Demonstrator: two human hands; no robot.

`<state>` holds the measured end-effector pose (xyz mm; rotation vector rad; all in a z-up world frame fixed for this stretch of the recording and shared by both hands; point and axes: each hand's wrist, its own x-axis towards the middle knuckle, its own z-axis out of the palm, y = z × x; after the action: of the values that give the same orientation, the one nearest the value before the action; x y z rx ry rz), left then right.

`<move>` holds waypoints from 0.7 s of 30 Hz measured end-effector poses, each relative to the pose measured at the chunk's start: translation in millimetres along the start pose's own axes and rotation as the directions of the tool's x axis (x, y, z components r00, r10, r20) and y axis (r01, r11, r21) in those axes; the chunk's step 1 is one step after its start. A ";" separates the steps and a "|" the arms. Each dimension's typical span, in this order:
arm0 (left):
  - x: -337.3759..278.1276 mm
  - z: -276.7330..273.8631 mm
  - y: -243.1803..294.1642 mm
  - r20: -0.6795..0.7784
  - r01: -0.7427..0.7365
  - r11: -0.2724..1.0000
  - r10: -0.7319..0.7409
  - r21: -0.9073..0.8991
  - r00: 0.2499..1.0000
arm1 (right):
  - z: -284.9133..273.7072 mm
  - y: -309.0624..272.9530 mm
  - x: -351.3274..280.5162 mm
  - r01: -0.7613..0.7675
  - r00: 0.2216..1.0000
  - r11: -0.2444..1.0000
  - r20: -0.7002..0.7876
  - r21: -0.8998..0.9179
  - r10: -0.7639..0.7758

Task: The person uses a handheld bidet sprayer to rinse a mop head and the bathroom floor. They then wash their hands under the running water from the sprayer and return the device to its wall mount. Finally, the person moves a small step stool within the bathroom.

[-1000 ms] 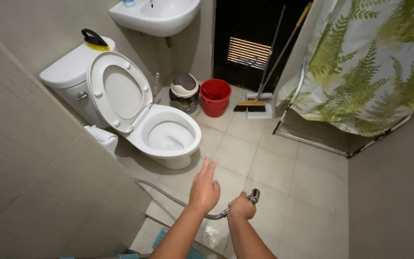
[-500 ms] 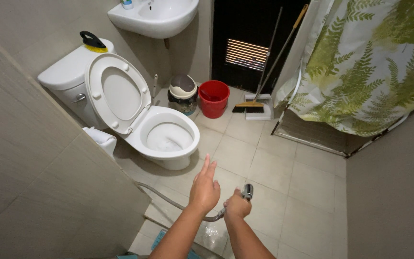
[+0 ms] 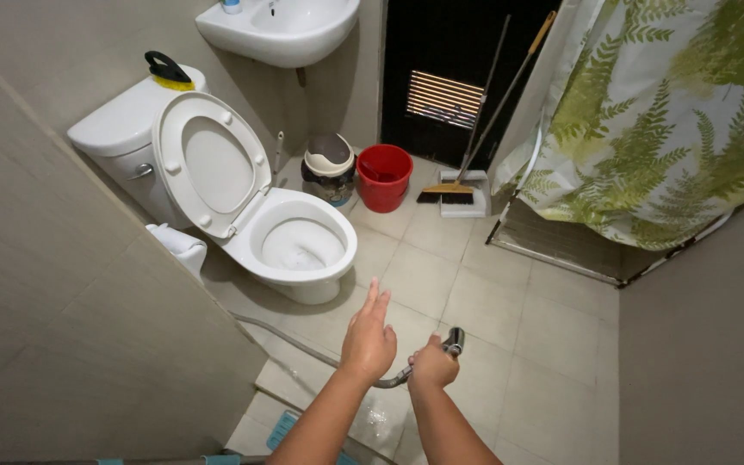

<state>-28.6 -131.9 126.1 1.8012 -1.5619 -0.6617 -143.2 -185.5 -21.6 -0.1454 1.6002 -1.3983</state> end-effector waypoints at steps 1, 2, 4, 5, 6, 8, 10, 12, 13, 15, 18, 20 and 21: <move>0.2 1.2 0.1 0.000 0.000 1.000 0.000 0.000 1.000 | -0.2 -1.9 -0.6 0.000 1.000 1.000 0.000 0.000 0.000; 0.4 2.4 0.2 0.000 -0.004 1.000 0.004 0.011 1.000 | -0.4 -3.9 -1.4 0.022 1.000 1.000 0.015 -0.001 -0.022; 0.8 5.1 0.2 0.002 -0.011 1.000 0.011 0.021 1.000 | -0.3 -5.9 -2.7 0.045 0.999 0.999 0.028 0.001 -0.045; 2.0 6.5 0.6 -0.002 -0.007 1.000 0.007 0.015 1.000 | 1.0 -6.9 -3.0 0.046 0.999 0.999 0.026 0.002 -0.046; 3.1 7.9 1.1 -0.005 -0.002 1.000 0.002 0.008 1.000 | 2.3 -8.0 -3.2 0.047 0.999 0.999 0.025 0.003 -0.047; 4.8 16.8 -6.1 -0.036 -0.043 0.999 0.043 0.008 0.998 | 1.3 -7.6 -1.5 0.052 0.998 0.999 0.038 0.008 -0.052; 5.5 17.6 -5.6 -0.069 -0.085 0.996 0.085 0.009 0.994 | 2.1 -8.4 -1.6 0.058 0.997 0.998 0.053 0.014 -0.059; 3.8 12.3 4.8 -0.029 -0.032 0.999 0.033 0.021 0.999 | 1.4 -11.7 -2.9 0.061 0.996 0.998 0.070 -0.010 -0.060; 2.8 8.2 11.3 -0.029 -0.033 0.999 0.033 0.021 0.999 | 1.8 -15.9 -6.7 0.062 0.996 0.998 0.071 -0.010 -0.061; 0.0 -0.8 23.4 0.030 0.060 0.998 -0.060 0.020 0.998 | 3.0 -23.3 -15.2 0.044 0.998 0.997 0.044 -0.062 -0.041; -1.5 -0.1 24.5 0.036 0.063 0.998 -0.064 0.028 0.997 | 0.7 -27.3 -15.7 0.074 0.997 0.993 0.041 -0.093 -0.071; -2.1 -1.9 26.6 0.040 0.071 0.997 -0.073 0.028 0.997 | -0.1 -23.2 -7.8 0.078 0.997 0.995 0.025 -0.068 -0.076; -2.7 -2.7 27.5 0.044 0.082 0.996 -0.083 0.029 0.996 | -0.6 -21.0 -3.9 0.081 0.997 0.996 0.010 -0.045 -0.081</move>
<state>-45.0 -130.9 148.4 1.8912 -1.5393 -0.7281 -151.6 -189.6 -2.5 -0.2456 1.6357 -1.4213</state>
